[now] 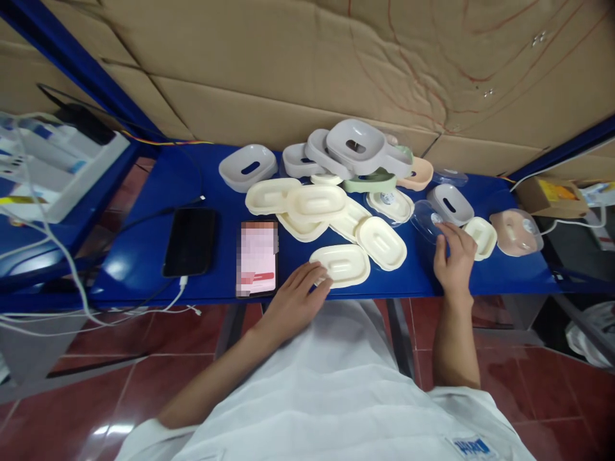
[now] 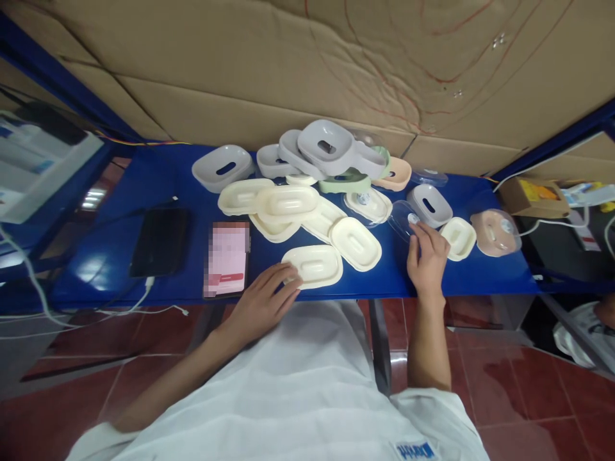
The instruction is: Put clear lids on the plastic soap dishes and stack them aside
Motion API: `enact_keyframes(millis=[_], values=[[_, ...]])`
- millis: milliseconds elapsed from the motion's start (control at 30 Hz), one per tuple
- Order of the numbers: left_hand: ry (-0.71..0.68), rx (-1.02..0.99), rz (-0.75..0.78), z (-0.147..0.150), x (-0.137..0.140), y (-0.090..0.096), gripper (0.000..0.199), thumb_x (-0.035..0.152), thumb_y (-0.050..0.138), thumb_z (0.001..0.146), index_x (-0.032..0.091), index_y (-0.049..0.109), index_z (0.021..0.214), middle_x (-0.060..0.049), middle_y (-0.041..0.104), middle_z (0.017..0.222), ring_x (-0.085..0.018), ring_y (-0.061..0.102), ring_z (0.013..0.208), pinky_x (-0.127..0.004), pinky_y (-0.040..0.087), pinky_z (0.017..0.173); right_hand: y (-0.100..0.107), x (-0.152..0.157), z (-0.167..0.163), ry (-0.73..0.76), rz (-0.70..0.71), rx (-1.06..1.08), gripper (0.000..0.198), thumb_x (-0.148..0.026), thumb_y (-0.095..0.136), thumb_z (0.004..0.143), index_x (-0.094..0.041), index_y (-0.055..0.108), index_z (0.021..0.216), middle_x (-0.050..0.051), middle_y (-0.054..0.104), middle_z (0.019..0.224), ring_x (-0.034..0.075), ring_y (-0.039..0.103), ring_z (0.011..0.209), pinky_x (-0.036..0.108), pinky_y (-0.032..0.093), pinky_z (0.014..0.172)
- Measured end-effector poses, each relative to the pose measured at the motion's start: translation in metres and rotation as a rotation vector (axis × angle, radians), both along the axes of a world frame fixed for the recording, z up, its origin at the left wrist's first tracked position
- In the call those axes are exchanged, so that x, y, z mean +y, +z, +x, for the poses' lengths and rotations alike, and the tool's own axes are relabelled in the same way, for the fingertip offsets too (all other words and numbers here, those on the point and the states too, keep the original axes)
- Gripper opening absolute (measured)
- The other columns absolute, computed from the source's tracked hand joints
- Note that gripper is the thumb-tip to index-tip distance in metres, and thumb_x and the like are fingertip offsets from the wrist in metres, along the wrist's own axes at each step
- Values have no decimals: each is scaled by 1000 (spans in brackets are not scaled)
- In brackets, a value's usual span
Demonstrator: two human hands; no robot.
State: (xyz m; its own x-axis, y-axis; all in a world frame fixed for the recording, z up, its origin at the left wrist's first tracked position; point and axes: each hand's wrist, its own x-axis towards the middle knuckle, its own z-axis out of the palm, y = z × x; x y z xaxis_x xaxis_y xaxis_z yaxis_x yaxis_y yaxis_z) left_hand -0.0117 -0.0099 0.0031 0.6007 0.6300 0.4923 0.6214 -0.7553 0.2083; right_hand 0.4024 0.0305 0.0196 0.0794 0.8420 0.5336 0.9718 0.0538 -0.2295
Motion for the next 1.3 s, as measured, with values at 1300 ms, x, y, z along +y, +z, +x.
enact_keyframes(millis=[1300], values=[[-8, 60, 37, -26, -12, 11, 25, 9, 64, 103, 17, 70, 125, -13, 77, 127, -30, 71, 130, -49, 61, 115, 5, -42, -142, 820, -126, -150, 41, -28, 58, 111, -27, 60, 152, 7, 74, 143, 23, 63, 141, 46, 42, 122]])
